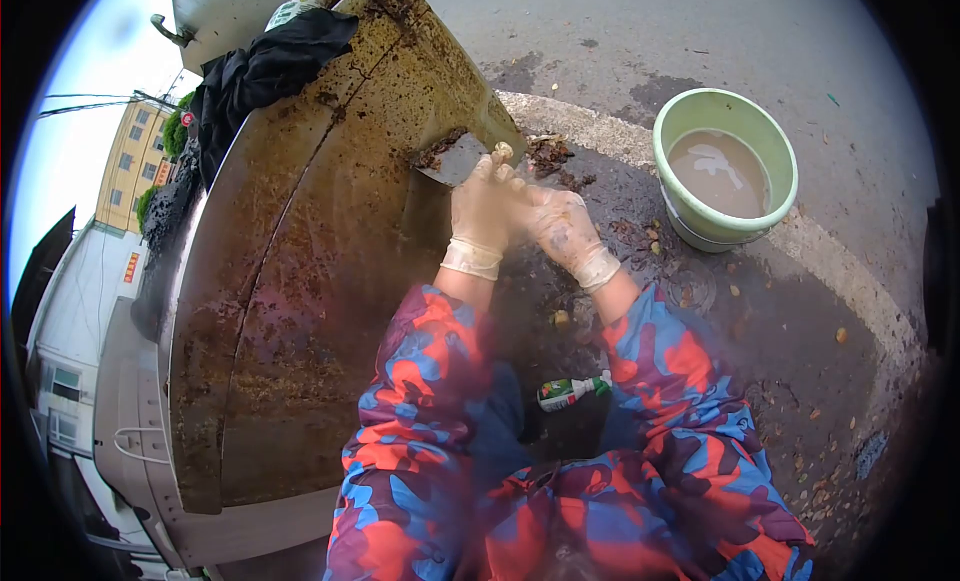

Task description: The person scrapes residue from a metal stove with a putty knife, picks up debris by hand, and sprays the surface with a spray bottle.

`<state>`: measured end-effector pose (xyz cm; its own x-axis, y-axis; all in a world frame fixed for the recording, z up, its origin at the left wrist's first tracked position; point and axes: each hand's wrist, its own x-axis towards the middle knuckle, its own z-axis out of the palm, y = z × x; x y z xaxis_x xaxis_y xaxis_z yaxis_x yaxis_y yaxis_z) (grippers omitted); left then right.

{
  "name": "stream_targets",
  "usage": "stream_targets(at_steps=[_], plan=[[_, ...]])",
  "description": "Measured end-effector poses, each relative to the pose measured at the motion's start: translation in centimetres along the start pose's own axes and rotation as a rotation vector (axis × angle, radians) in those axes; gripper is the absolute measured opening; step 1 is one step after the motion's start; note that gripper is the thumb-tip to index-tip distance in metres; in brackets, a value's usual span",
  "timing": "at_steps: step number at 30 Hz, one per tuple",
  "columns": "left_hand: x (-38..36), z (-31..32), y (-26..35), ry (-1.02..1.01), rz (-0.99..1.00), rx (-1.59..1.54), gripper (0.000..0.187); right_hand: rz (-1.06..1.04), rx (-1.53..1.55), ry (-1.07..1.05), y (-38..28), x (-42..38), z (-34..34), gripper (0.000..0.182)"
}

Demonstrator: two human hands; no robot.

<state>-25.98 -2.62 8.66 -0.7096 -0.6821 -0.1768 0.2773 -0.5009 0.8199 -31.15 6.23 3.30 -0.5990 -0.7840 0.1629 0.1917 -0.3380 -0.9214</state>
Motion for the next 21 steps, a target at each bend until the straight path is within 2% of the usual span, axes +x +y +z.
stream_targets(at_steps=[2,4,7,9,11,13,15,17,19,21], plan=[[-0.1,0.0,0.6,0.003,-0.045,0.003,0.027,0.01,-0.057,0.04,0.5,0.2,0.6,0.034],[0.0,0.2,0.8,0.05,-0.05,-0.002,0.028,-0.182,-0.194,0.106,1.1,0.2,1.1,0.036],[1.2,0.5,1.0,0.081,-0.065,-0.04,0.029,-0.178,-0.187,0.103,0.4,1.2,0.8,0.033],[2.0,0.6,1.5,-0.061,-0.1,-0.211,0.029,-0.133,-0.184,0.085,-0.6,1.8,0.6,0.032],[3.1,0.9,2.2,-0.048,-0.111,-0.185,0.028,-0.091,-0.172,0.063,-2.0,2.2,0.7,0.03],[3.2,2.4,2.9,0.138,-0.055,0.006,0.028,-0.249,-0.601,0.103,-4.2,2.3,0.7,0.026],[3.6,3.4,3.6,0.13,-0.033,0.008,0.028,-0.334,-0.559,0.106,-4.1,3.0,0.7,0.024],[3.9,4.4,4.4,0.198,-0.043,0.012,0.023,-0.296,-0.338,0.07,-4.0,4.3,0.7,0.023],[5.1,4.5,5.1,0.109,-0.031,-0.026,0.021,-0.217,-0.328,0.08,-4.1,5.9,0.9,0.027],[4.5,6.2,6.1,0.166,-0.004,0.036,0.019,-0.201,-0.189,0.085,-4.3,6.9,1.0,0.029]])
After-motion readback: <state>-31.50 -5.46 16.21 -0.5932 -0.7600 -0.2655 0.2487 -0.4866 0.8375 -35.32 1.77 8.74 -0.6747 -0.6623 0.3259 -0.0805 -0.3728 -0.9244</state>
